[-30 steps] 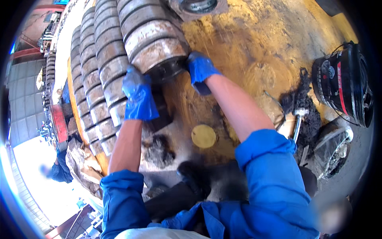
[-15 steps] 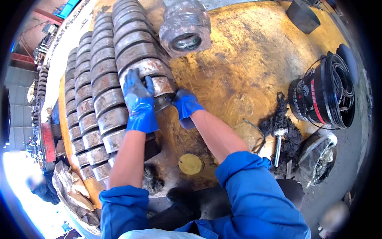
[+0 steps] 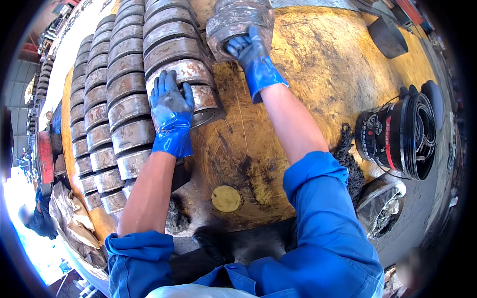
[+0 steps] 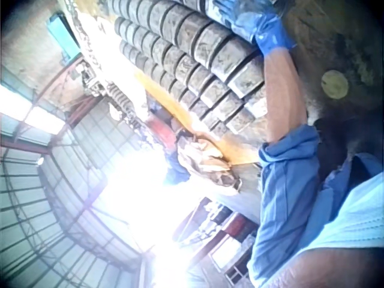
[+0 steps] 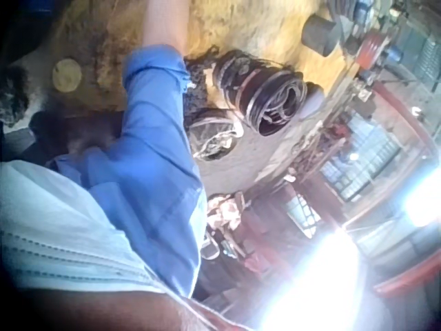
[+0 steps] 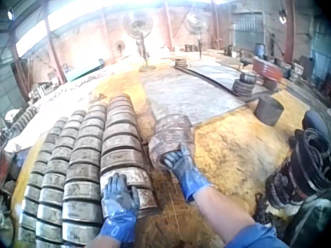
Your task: The person sits on the floor and cleans cylindrical metal parts using a rag and a hammer. They wipe the interior and exterior of the parts, occasionally tapping them with the hammer to dislodge debris, and then place the cleaned parts into a row.
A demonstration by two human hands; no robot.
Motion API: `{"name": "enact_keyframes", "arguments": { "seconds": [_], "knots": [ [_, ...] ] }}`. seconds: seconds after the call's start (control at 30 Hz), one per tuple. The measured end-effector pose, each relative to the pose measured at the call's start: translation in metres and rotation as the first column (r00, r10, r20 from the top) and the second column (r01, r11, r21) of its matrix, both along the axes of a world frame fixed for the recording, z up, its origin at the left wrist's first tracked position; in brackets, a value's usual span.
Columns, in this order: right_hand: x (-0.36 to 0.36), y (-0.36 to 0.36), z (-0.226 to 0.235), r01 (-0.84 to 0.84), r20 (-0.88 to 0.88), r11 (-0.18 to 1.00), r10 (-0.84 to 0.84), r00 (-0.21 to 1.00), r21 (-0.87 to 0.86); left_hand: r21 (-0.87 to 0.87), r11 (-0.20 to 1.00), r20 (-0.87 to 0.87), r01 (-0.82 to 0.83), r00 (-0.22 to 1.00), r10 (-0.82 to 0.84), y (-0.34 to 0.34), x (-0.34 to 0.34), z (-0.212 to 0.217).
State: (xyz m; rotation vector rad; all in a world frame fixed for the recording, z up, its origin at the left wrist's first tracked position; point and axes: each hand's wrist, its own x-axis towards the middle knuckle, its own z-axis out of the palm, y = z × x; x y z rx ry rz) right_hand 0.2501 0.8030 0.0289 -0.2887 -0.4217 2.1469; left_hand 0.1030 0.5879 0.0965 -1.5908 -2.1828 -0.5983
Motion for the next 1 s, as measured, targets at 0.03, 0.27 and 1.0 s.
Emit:
{"name": "enact_keyframes", "arguments": {
  "seconds": [0.03, 0.27, 1.0],
  "knots": [
    [-0.006, 0.009, 0.0, 0.046, -0.02, 0.999, -0.047, 0.999, -0.019, 0.002, 1.0, -0.013, 0.005, 1.0, -0.005, 0.0, 0.0, 0.001],
    [-0.026, 0.04, -0.015, 0.18, -0.031, 0.977, -0.184, 0.982, -0.118, -0.025, 1.0, 0.008, 0.004, 1.0, -0.004, 0.001, 0.0, 0.001],
    [0.113, -0.196, -0.081, 0.335, 0.244, 0.898, -0.27, 0.932, -0.286, 0.076, 0.997, 0.013, 0.033, 0.999, -0.034, -0.007, -0.002, -0.001]
  ]
}}
